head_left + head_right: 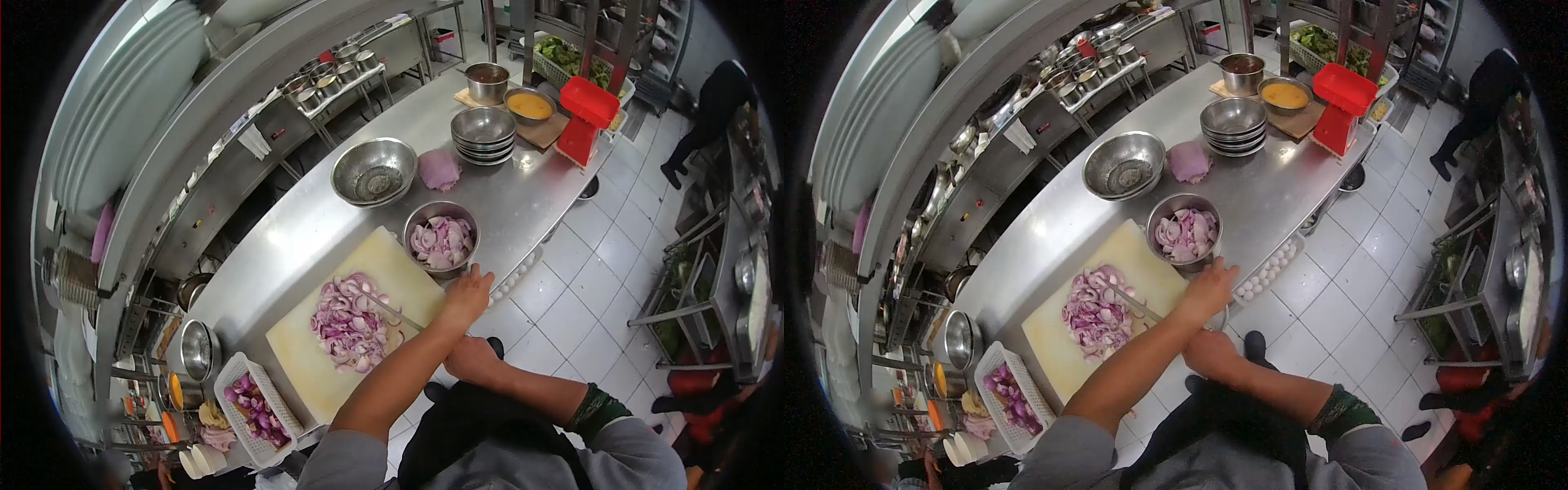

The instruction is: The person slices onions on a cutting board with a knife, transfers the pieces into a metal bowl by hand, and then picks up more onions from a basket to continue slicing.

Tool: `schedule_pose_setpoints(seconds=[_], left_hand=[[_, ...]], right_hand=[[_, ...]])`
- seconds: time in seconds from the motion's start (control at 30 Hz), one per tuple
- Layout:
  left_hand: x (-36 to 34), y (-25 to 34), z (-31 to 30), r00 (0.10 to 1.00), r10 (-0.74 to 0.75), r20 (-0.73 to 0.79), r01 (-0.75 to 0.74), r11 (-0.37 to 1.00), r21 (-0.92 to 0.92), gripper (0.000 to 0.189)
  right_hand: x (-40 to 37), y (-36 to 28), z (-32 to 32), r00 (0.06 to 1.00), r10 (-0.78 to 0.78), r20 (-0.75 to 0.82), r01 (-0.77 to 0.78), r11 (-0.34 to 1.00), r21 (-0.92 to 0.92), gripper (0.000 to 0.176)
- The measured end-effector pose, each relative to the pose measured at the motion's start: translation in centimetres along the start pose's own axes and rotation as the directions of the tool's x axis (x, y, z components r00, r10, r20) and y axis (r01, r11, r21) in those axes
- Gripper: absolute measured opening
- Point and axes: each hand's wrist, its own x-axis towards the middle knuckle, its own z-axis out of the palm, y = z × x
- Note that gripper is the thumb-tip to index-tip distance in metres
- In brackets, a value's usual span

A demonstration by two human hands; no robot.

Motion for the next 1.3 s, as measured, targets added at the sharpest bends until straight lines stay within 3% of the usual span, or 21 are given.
schedule_pose_setpoints(seconds=[0.13, 0.23, 0.33, 0.4, 0.5, 0.6, 0.7, 0.73, 0.8, 0.87, 0.93, 1.0, 1.07, 1.1, 1.17, 1.3], left_hand=[[0.4, 0.8, 2.3, 1.0, -0.007, 0.019, 0.007, 1.0, 0.018, 0.032], [0.3, 1.2, 3.6, 0.997, 0.032, 0.076, -0.033, 0.999, 0.014, 0.015], [0.8, 1.2, 3.3, 0.994, -0.054, 0.099, 0.057, 0.998, -0.026, 0.013], [0.9, 1.9, 1.4, 0.998, -0.064, 0.025, 0.066, 0.993, -0.098, 0.011], [1.9, 4.5, -6.0, 0.976, -0.109, -0.189, 0.08, 0.984, -0.158, 0.007], [5.0, 2.2, -12.0, 0.912, -0.184, -0.368, 0.13, 0.978, -0.165, 0.01], [4.5, -1.9, -13.6, 0.972, -0.185, -0.143, 0.172, 0.98, -0.102, 0.021], [3.1, -2.8, -13.7, 0.952, -0.235, -0.198, 0.211, 0.968, -0.135, 0.028], [-1.9, -3.9, -15.4, 0.86, -0.351, -0.37, 0.207, 0.903, -0.377, 0.032], [-9.8, -5.9, -16.7, 0.756, -0.437, -0.487, 0.341, 0.898, -0.277, 0.04], [-19.2, -9.3, -12.9, 0.745, -0.418, -0.521, 0.4, 0.904, -0.153, 0.069], [-25.9, -8.1, -8.7, 0.698, -0.562, -0.444, 0.624, 0.781, -0.006, 0.104], [-27.6, -7.2, -5.8, 0.633, -0.666, -0.395, 0.713, 0.7, -0.038, 0.119], [-27.6, -6.8, -4.2, 0.595, -0.715, -0.367, 0.753, 0.655, -0.055, 0.127], [-25.6, -7.0, -2.5, 0.605, -0.659, -0.447, 0.717, 0.695, -0.054, 0.124], [-21.4, -8.3, -1.5, 0.516, -0.643, -0.566, 0.715, 0.687, -0.13, 0.107]], right_hand=[[-0.3, 1.2, 1.4, 0.997, -0.025, -0.072, 0.032, 0.995, 0.094, 0.024], [-0.2, 2.6, 3.3, 0.997, -0.023, -0.074, 0.032, 0.992, 0.12, 0.024], [0.3, 3.3, 3.5, 0.999, -0.031, -0.018, 0.033, 0.995, 0.096, 0.024], [0.6, 3.1, 1.9, 1.0, -0.026, 0.006, 0.025, 0.996, 0.084, 0.024], [1.5, 3.7, -0.8, 0.987, -0.087, -0.139, 0.098, 0.992, 0.076, 0.025], [4.1, 2.7, -4.0, 0.984, 0.004, -0.181, -0.006, 1.0, -0.011, 0.028], [6.5, 1.6, -5.6, 0.993, -0.068, -0.095, 0.06, 0.995, -0.08, 0.029], [6.8, 1.1, -5.5, 0.993, -0.085, -0.08, 0.078, 0.993, -0.093, 0.028], [6.7, 0.1, -4.6, 0.994, -0.097, -0.047, 0.093, 0.991, -0.093, 0.025], [5.0, -0.5, -4.3, 0.991, -0.13, 0.008, 0.13, 0.988, -0.085, 0.023], [3.1, -0.6, -4.8, 0.988, -0.153, 0.036, 0.156, 0.985, -0.075, 0.022], [1.3, 0.7, -5.0, 0.986, -0.16, 0.047, 0.162, 0.985, -0.055, 0.021], [0.0, 3.8, -4.6, 0.99, -0.137, -0.038, 0.135, 0.99, -0.048, 0.021], [-0.5, 4.3, -5.0, 0.997, -0.007, 0.078, -0.007, 0.984, 0.177, 0.022], [-2.1, 4.4, -6.2, 0.912, 0.183, 0.367, -0.365, 0.769, 0.525, 0.025], [-3.2, 4.9, -1.5, 0.88, 0.115, 0.46, -0.429, 0.607, 0.669, 0.025]])
